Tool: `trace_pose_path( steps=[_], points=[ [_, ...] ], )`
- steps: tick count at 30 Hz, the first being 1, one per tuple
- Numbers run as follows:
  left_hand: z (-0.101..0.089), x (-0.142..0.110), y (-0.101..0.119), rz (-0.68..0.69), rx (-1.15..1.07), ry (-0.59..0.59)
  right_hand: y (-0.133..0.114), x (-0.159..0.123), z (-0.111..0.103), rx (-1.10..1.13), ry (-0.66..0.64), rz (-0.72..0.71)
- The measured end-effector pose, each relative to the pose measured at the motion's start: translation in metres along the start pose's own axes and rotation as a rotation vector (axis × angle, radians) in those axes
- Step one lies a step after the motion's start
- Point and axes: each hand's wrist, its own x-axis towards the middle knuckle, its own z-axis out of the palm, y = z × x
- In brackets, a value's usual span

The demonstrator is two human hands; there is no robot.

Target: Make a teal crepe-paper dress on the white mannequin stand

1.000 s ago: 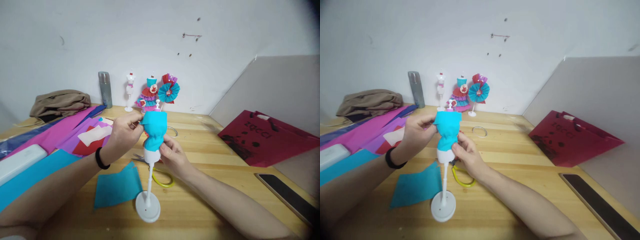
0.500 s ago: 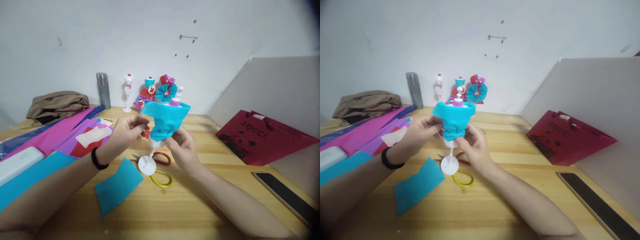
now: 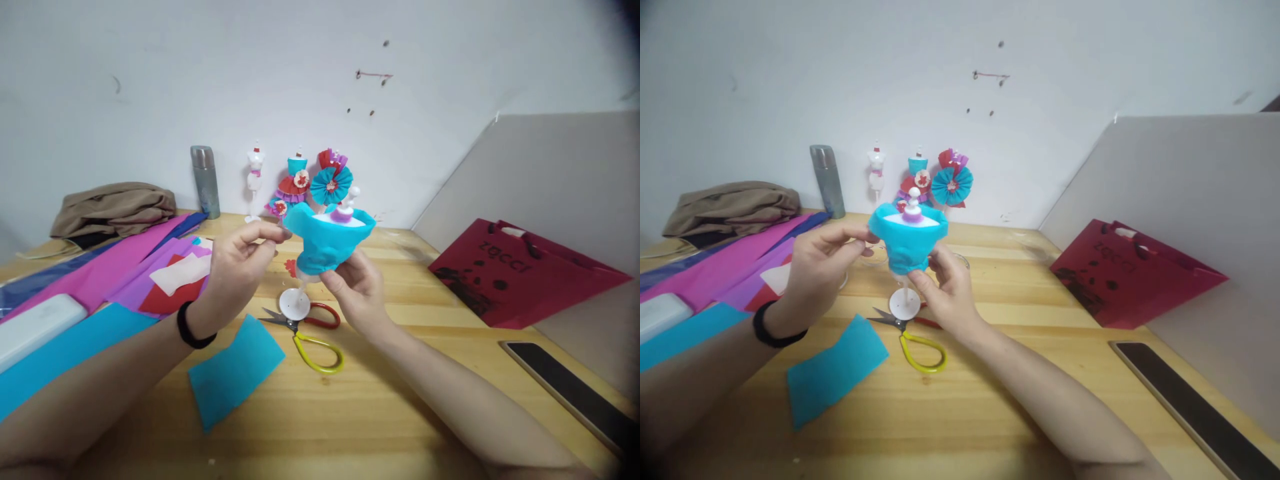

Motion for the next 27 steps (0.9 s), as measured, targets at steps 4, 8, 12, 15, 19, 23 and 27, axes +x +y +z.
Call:
trace_pose_path(
  steps=[4,8,12,15,19,23,27],
  points=[
    [-0.005,0.000,0.007,-0.109,-0.094,-0.023,-0.004,-0.003,-0.004,-0.167,-0.039,-0.150],
    [-0.007,-0.002,0.017,-0.142,-0.178,-0.135,-0.013,-0.001,-0.007,-0.346,-0.069,-0.442],
    [-0.008,-0.002,0.027,-0.169,-0.184,-0.183,-0.017,0.004,-0.008,-0.463,-0.100,-0.578],
    [-0.013,0.000,0.028,-0.260,-0.234,-0.245,-0.014,0.007,-0.008,-0.465,-0.131,-0.616],
    [-0.019,0.005,0.030,-0.335,-0.256,-0.332,-0.011,0.008,-0.008,-0.446,-0.127,-0.662],
    [-0.021,0.007,0.035,-0.320,-0.161,-0.352,-0.010,0.008,-0.007,-0.469,-0.127,-0.641],
    [-0.020,0.005,0.038,-0.316,-0.125,-0.355,-0.009,0.008,-0.007,-0.466,-0.168,-0.644]
  ],
)
